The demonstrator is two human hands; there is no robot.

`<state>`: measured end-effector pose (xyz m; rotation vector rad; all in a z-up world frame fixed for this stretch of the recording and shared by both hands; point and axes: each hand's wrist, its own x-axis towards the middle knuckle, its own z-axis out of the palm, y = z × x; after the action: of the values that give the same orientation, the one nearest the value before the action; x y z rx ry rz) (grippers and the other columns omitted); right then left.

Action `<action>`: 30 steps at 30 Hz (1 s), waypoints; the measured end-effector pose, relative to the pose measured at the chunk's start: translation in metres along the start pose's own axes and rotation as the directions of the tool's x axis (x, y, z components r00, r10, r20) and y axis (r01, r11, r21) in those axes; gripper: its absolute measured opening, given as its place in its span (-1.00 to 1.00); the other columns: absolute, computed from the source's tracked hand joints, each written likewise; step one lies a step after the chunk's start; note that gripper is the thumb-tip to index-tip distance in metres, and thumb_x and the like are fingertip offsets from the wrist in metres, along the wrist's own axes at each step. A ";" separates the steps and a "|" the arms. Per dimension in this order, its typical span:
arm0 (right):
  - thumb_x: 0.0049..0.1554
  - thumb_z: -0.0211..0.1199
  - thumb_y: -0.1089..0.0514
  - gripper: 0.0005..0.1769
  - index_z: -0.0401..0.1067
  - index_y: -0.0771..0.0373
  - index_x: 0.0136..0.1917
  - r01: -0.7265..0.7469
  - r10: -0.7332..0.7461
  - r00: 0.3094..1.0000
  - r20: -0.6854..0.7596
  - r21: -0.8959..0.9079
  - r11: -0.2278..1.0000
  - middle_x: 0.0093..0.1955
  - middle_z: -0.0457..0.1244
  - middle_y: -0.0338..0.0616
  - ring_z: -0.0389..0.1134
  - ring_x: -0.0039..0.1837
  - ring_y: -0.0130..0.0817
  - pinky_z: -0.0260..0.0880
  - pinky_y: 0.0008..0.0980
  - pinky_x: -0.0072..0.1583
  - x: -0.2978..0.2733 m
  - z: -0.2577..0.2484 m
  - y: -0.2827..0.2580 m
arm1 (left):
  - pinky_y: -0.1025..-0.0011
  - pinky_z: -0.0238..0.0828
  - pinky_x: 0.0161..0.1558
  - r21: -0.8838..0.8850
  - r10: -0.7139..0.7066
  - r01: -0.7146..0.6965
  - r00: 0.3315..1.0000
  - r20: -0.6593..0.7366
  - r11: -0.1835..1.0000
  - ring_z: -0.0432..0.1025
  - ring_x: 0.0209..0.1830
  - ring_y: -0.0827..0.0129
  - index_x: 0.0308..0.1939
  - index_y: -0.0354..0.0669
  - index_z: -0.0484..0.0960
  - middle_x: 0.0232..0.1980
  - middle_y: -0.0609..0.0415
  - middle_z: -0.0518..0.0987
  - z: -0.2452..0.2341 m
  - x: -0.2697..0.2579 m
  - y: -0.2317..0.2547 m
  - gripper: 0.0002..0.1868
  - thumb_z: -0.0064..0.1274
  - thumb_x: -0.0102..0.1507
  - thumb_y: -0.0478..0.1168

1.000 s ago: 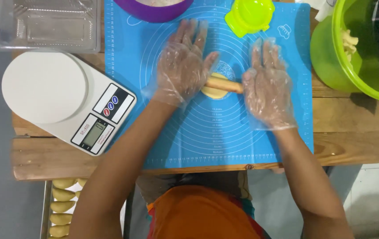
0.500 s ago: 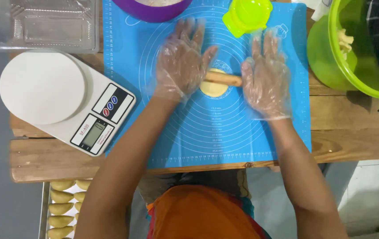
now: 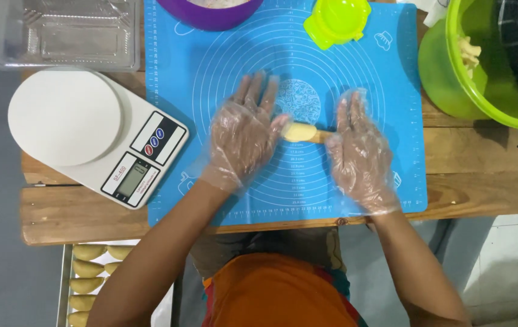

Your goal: Rolling a small piece of dough into a flat circle using a rolling pin on a silicone mat

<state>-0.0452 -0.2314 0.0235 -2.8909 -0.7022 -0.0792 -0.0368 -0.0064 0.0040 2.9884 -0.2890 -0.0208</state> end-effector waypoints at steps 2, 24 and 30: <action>0.39 -0.49 -0.12 -0.21 -0.01 0.49 0.64 0.004 -0.004 1.000 -0.010 0.042 0.999 0.61 -0.12 0.54 -0.07 0.60 0.45 0.04 0.32 0.47 0.010 -0.002 0.004 | 0.08 0.19 0.43 -0.011 -0.015 0.014 1.000 -0.022 1.000 0.03 0.62 0.02 0.64 -0.01 0.04 0.63 -0.13 0.14 0.008 0.015 0.001 -0.25 -0.54 0.49 0.30; 0.48 -0.50 -0.21 -0.21 -0.26 0.38 0.73 -0.172 0.169 0.984 -0.048 -0.064 0.983 0.70 -0.49 0.21 -0.44 0.74 0.14 -0.25 0.11 0.68 0.077 0.018 0.039 | 0.07 0.06 0.46 -0.089 0.028 -0.040 0.992 -0.124 0.995 0.00 0.60 -0.01 0.58 -0.07 0.15 0.59 -0.08 0.17 0.016 0.081 -0.018 -0.19 -0.73 0.47 0.34; 0.42 -0.62 -0.20 -0.21 -0.09 0.30 0.68 -0.087 0.086 0.995 -0.053 -0.031 0.996 0.69 -0.13 0.28 -0.13 0.67 0.24 -0.13 0.36 0.49 0.047 0.014 0.020 | 0.05 -0.34 0.55 -0.202 0.096 -0.085 0.995 0.042 0.976 -0.24 0.66 0.07 0.63 0.05 -0.03 0.67 -0.04 -0.06 0.008 0.035 -0.009 -0.24 -0.69 0.45 0.32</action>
<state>0.0064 -0.2254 0.0106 -2.9344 -0.5714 -0.1558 -0.0013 -0.0054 -0.0048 2.7748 -0.4035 -0.1106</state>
